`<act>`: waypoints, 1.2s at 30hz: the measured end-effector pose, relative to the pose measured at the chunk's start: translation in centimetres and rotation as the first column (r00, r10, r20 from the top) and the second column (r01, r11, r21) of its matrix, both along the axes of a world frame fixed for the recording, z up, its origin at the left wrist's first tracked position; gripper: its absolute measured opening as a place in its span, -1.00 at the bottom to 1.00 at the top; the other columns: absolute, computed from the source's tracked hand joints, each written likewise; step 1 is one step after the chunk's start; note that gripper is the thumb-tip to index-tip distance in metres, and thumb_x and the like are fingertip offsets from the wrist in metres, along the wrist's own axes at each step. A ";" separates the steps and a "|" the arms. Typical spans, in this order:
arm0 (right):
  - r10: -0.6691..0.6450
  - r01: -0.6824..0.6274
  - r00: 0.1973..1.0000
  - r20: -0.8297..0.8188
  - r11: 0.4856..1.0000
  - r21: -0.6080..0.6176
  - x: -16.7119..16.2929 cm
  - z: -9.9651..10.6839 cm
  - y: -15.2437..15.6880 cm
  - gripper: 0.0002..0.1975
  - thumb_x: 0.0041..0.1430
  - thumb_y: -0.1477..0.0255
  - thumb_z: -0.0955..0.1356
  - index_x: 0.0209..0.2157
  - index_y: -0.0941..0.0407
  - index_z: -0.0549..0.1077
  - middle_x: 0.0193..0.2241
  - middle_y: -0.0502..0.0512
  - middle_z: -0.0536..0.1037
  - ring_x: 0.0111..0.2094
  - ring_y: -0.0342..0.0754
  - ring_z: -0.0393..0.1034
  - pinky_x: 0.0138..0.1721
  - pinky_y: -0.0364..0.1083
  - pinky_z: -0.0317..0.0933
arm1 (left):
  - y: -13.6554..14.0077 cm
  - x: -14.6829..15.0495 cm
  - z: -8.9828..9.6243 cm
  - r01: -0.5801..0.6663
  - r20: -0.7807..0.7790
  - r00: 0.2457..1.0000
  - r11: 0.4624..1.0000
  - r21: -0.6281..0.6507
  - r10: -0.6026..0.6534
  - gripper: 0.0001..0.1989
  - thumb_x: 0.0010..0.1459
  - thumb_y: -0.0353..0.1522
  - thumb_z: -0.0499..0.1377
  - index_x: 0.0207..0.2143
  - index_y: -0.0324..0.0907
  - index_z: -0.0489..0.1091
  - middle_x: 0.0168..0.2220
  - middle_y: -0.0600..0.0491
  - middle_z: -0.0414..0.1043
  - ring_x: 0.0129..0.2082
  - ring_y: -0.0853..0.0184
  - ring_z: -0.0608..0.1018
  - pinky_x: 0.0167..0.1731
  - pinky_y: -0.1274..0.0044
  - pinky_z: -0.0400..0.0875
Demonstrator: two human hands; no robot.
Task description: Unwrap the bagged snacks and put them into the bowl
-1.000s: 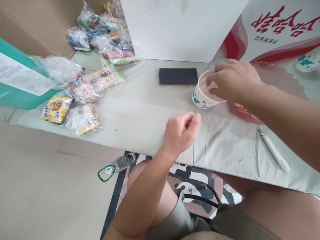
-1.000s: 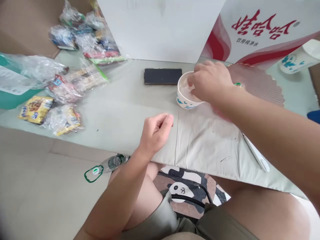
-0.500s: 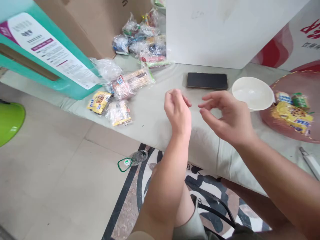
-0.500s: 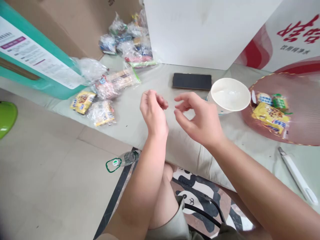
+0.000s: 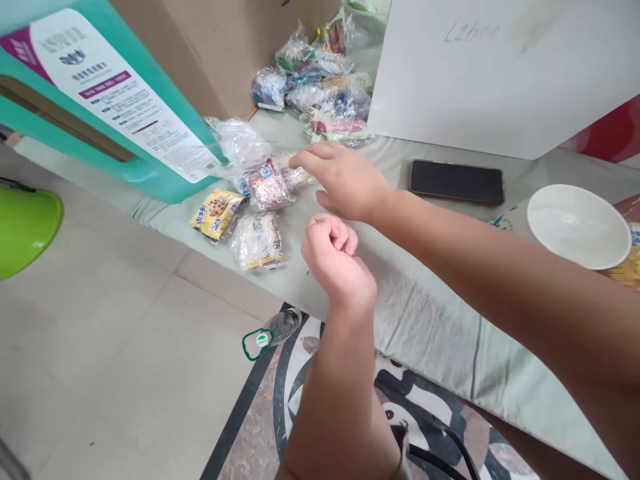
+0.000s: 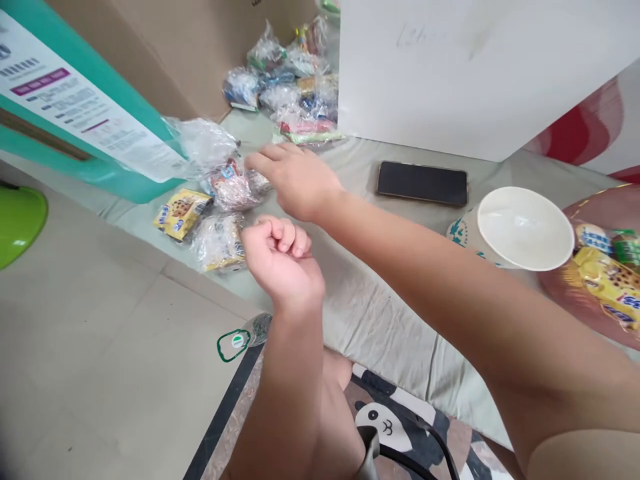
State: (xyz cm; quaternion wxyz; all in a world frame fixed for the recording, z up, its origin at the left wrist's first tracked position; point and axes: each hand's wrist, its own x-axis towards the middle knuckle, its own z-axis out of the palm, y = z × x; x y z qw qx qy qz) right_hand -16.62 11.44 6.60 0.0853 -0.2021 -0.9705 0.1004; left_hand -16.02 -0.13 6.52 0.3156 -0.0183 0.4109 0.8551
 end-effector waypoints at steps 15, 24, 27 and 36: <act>-0.235 0.234 0.972 -0.030 0.972 -0.008 1.0 -3.7 -0.3 -0.68 0.16 0.31 0.46 -0.05 0.06 0.44 -0.17 0.22 0.63 -0.05 0.23 0.57 -0.08 0.12 0.48 | 0.0 -0.3 -0.7 0.071 -0.151 0.985 0.993 -0.095 -0.085 -0.56 0.35 -0.24 0.03 -0.54 -0.13 -0.11 -0.58 0.18 -0.18 -0.63 0.47 -0.04 -0.61 0.51 -0.04; -0.620 0.581 0.752 -0.224 0.784 -0.219 18.5 -1.0 -9.3 -0.39 0.13 0.25 0.46 0.21 0.02 0.37 -0.02 0.23 0.60 -0.08 0.23 0.55 -0.12 0.18 0.45 | -0.4 2.2 -1.9 0.574 -0.354 0.675 0.762 -0.299 -0.647 -0.67 0.17 -0.15 0.38 -0.11 -0.06 0.40 -0.10 0.03 0.45 -0.14 0.32 0.55 -0.22 0.52 0.48; -0.606 0.537 0.758 -0.243 0.790 -0.295 23.4 -0.9 -12.9 -0.31 0.19 0.17 0.46 0.30 0.02 0.30 0.12 0.29 0.53 0.01 0.21 0.53 -0.18 0.10 0.48 | -1.1 4.8 -3.0 0.825 -0.383 0.298 0.438 -0.359 -0.875 -0.53 0.17 -0.20 0.39 0.08 0.00 0.34 -0.11 0.02 0.53 -0.23 0.31 0.61 -0.29 0.50 0.51; -0.577 0.463 0.719 -0.388 0.814 -0.352 35.0 -3.9 -18.0 -0.81 0.21 0.29 0.47 -0.14 -0.03 0.51 -0.12 0.17 0.57 -0.17 0.07 0.54 -0.29 0.01 0.46 | -1.4 12.6 -4.8 0.908 -0.254 0.242 0.310 -0.281 -0.937 -0.48 0.11 -0.33 0.45 0.08 0.05 0.38 -0.40 0.16 0.41 -0.51 0.43 0.50 -0.48 0.59 0.44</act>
